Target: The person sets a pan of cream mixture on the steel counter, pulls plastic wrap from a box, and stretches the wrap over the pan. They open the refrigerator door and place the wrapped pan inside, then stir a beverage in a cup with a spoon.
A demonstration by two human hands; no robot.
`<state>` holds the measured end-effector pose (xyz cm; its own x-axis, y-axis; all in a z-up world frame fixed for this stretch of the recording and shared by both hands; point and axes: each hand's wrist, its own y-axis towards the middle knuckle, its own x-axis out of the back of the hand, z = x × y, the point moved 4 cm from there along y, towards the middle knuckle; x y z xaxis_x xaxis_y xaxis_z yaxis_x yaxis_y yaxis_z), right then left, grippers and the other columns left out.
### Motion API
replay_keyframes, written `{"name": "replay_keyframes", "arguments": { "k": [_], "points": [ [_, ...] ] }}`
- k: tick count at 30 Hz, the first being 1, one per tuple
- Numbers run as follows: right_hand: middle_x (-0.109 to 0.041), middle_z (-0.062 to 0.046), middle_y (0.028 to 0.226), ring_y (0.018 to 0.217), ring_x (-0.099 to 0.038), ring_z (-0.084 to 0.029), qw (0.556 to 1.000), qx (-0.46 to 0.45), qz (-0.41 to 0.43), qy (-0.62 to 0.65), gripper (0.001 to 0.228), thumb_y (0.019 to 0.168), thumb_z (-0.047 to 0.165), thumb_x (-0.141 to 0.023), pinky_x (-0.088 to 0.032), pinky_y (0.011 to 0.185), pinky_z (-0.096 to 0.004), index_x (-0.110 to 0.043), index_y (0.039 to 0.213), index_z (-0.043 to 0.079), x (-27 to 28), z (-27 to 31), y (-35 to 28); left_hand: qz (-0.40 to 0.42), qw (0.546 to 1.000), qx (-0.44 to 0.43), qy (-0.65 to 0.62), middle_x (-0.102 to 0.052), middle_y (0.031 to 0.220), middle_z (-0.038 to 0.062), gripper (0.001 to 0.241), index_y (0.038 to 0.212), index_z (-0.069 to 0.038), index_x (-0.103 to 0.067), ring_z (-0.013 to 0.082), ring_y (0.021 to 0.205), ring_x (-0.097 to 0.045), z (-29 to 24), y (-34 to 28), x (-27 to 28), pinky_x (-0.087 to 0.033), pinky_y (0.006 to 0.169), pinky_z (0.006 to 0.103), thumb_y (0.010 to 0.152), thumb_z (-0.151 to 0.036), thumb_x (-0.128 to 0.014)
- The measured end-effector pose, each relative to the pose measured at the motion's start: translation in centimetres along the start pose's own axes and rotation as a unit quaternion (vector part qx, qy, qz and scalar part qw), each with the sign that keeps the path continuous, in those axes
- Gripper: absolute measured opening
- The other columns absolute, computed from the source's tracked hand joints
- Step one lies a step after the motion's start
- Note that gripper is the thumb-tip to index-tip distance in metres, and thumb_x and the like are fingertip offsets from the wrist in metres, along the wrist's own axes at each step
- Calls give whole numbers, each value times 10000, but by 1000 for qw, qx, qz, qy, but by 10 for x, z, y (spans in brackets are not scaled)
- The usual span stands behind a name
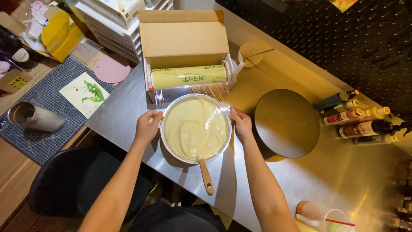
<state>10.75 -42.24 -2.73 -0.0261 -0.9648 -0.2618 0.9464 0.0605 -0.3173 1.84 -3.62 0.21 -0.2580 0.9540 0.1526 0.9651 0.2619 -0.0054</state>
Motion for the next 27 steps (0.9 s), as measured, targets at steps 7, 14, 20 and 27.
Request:
{"name": "replay_keyframes", "arguments": {
  "k": [7,14,20,27],
  "points": [
    [-680,5,772,635,-514,-54,995,75,-7,-67,346,1038,329,-693,-410,615,-224,-734,893,17,14,-24,18,-101,974,-103,173,-658,824,170,269,907,-9,-583,321,737,-627,-36,-26,-5,-484,661,419,1056,-233,-587],
    [-632,-2,665,530,-497,-80,998,27,-48,2,386,1007,359,-682,-397,512,-254,-649,757,67,23,-43,31,-174,965,-38,192,-587,654,157,267,943,-20,-539,338,595,-590,-21,-28,0,-426,581,468,1088,-243,-551],
    [-644,-14,684,529,-509,-84,999,-15,-34,-27,383,1022,341,-699,-417,508,-253,-681,807,24,18,-57,33,-153,983,5,103,-636,712,100,282,951,-14,-587,191,637,-593,36,-18,-14,-477,620,358,1076,-266,-598],
    [-769,-124,1044,841,-734,-178,994,-79,-18,68,317,986,216,-621,-595,767,-317,-696,1184,-20,7,-65,-12,-67,989,21,-130,-691,938,18,221,1028,-13,-621,87,846,-606,68,-37,-35,-508,769,254,1071,-226,-579]
  ]
}}
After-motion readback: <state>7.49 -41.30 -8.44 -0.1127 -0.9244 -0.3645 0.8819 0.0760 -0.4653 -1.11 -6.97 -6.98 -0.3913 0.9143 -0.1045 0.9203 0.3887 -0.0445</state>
